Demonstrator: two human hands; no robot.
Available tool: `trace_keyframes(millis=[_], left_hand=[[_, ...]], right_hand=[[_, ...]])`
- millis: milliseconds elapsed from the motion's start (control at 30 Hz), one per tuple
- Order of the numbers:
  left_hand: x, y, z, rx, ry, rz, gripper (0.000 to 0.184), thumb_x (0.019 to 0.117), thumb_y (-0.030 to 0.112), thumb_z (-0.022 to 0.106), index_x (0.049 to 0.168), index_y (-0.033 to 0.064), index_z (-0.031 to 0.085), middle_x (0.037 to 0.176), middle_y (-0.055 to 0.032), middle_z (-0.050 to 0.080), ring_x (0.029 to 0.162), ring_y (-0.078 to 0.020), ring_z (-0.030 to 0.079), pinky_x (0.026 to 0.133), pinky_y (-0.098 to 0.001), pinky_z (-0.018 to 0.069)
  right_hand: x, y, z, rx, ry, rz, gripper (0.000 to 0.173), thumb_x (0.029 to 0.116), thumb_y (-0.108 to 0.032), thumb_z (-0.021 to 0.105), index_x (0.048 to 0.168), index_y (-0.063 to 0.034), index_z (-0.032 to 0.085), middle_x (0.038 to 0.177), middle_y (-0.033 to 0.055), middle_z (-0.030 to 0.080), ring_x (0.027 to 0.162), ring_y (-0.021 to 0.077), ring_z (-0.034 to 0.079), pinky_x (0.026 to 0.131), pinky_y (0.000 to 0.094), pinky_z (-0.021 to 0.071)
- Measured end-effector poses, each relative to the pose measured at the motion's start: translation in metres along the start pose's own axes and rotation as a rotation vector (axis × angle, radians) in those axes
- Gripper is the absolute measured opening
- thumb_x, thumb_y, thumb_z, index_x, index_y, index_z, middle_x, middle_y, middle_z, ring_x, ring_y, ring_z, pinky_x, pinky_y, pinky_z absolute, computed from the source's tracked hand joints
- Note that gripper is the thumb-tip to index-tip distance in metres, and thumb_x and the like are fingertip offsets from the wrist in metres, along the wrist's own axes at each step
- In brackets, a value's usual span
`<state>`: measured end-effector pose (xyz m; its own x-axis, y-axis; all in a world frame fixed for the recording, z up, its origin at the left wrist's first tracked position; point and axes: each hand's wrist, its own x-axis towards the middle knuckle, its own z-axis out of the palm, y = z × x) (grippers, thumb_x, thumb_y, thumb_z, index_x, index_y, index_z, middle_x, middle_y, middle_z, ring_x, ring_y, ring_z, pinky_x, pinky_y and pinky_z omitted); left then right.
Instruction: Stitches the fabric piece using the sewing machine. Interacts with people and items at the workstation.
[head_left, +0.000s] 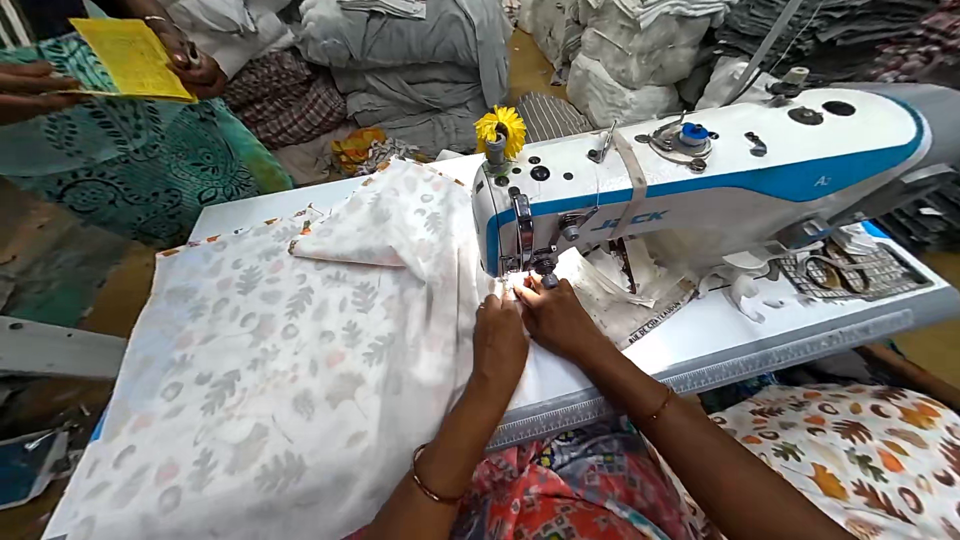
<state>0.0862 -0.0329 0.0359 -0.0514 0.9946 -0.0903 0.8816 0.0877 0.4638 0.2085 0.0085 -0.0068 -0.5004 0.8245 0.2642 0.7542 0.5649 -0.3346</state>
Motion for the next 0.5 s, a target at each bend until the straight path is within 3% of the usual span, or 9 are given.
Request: trace_keyframes(millis=[100, 300, 500], left_hand=[[-0.004, 0.01, 0.004, -0.021, 0.007, -0.023, 0.031, 0.0984, 0.006, 0.06, 0.125, -0.0098, 0.064, 0.115, -0.0287, 0.063, 0.108, -0.041, 0.065, 0.094, -0.0502, 0.0542], [0.0, 0.016, 0.003, -0.043, -0.004, -0.04, 0.032, 0.0946, 0.003, 0.064, 0.123, -0.0113, 0.063, 0.117, -0.0298, 0.062, 0.11, -0.0424, 0.064, 0.095, -0.0507, 0.053], [0.007, 0.017, -0.004, 0.024, -0.111, -0.06, 0.033, 0.0987, 0.005, 0.059, 0.128, -0.0111, 0.061, 0.125, -0.0303, 0.059, 0.117, -0.0423, 0.061, 0.099, -0.0493, 0.0514]], right_hand=[[0.0, -0.001, 0.0, 0.014, 0.03, 0.01, 0.032, 0.1005, -0.019, 0.052, 0.119, -0.0063, 0.075, 0.114, 0.0206, 0.07, 0.108, 0.0383, 0.067, 0.083, 0.0548, 0.0519], [0.002, -0.001, 0.0, -0.038, 0.034, 0.016, 0.032, 0.0995, -0.02, 0.056, 0.124, -0.0089, 0.074, 0.112, 0.0198, 0.07, 0.104, 0.0377, 0.067, 0.079, 0.0535, 0.0522], [0.002, 0.002, 0.004, -0.049, 0.038, 0.007, 0.036, 0.0975, -0.022, 0.057, 0.129, -0.0095, 0.071, 0.121, 0.0189, 0.069, 0.11, 0.0384, 0.066, 0.08, 0.0558, 0.0511]])
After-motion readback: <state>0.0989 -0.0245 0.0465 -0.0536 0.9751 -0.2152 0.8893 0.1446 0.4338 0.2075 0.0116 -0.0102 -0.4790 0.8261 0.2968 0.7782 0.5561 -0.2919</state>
